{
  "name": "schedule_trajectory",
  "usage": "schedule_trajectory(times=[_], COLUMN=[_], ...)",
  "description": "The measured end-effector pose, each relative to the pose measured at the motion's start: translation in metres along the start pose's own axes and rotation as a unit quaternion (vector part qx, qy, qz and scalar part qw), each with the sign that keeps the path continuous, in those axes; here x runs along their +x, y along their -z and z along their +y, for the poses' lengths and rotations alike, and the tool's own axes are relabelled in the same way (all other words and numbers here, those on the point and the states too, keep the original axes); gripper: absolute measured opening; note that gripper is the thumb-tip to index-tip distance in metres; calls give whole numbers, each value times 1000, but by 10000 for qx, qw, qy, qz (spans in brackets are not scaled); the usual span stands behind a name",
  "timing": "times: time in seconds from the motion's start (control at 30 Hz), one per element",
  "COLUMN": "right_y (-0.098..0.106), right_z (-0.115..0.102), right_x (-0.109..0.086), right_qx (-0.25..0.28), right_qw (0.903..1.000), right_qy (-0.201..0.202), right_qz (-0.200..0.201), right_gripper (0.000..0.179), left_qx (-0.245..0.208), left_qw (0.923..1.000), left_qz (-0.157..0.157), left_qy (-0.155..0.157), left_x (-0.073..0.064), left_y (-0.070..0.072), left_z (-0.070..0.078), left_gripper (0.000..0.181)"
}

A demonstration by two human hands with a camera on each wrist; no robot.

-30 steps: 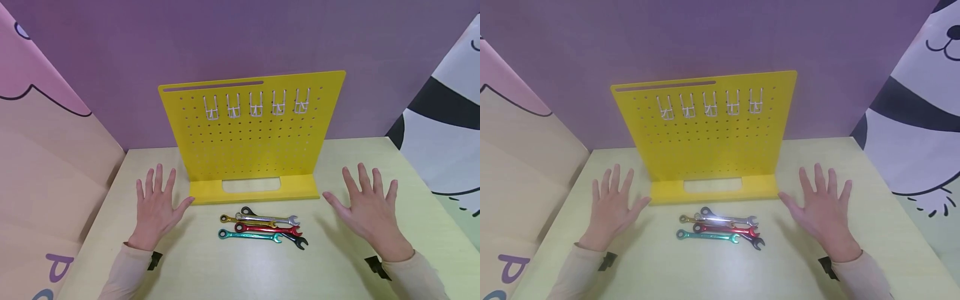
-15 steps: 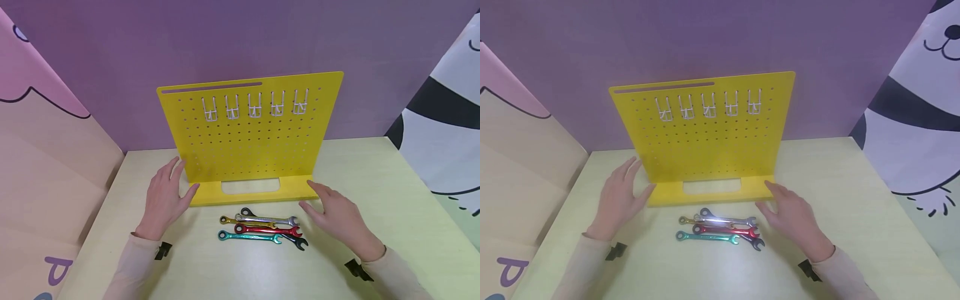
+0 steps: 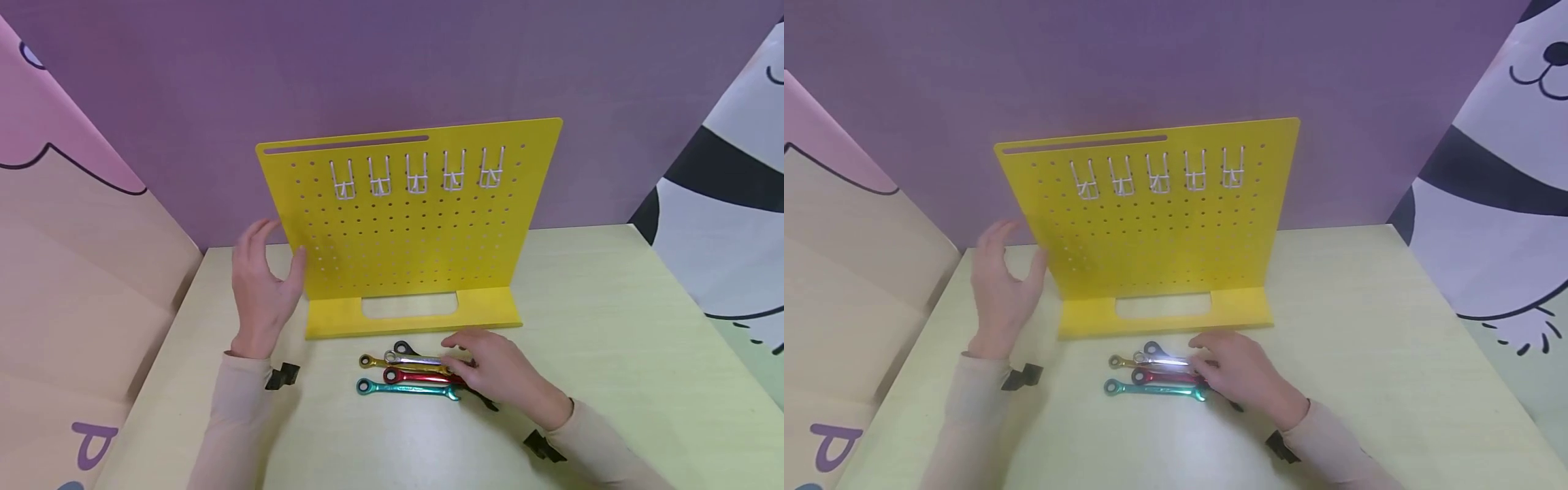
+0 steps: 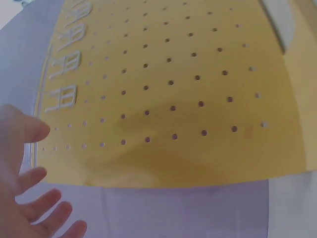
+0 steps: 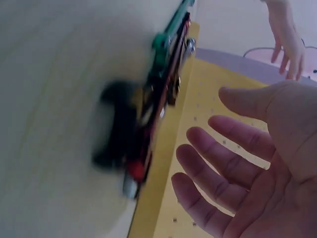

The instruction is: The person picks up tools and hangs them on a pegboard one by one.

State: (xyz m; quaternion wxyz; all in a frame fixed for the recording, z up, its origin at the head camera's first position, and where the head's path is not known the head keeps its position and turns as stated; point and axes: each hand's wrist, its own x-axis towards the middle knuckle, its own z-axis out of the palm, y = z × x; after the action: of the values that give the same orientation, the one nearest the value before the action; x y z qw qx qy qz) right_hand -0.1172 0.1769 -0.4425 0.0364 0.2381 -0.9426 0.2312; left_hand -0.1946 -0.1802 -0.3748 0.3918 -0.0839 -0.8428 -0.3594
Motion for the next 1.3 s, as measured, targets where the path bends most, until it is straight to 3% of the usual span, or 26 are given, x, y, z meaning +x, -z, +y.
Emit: schedule_trajectory(times=[0.1, 0.23, 0.43, 0.73, 0.97, 1.13, 1.3], right_y=[-8, -15, -21, -17, -16, -17, -20], right_z=[-5, -11, -17, -19, -15, -16, -19], right_x=[4, 9, 15, 20, 18, 17, 15], right_qx=[-76, -59, 27, 180, 277, 347, 301], right_qw=[9995, 9983, 9965, 9941, 9929, 9930, 9942], right_qy=[137, 298, 276, 205, 490, 390, 36], right_qz=[-258, -506, -793, -1046, -1049, -1056, -1034], right_gripper=[20, 17, 13, 9, 8, 1, 6], left_qx=[-185, -413, -835, -1714, -1733, -1825, -1896], left_qw=[9986, 9944, 9874, 9662, 9592, 9527, 9485], left_qz=[371, 513, 354, -163, -539, -517, -430], left_qy=[325, 826, 1294, 1919, 2166, 2374, 2501], left_x=[8, 15, 18, 18, 21, 20, 17], left_y=[-2, -6, -13, -21, -22, -24, -29], left_z=[-1, -2, -5, -13, -20, -21, -20], left_gripper=[53, 57, 58, 50, 44, 42, 40])
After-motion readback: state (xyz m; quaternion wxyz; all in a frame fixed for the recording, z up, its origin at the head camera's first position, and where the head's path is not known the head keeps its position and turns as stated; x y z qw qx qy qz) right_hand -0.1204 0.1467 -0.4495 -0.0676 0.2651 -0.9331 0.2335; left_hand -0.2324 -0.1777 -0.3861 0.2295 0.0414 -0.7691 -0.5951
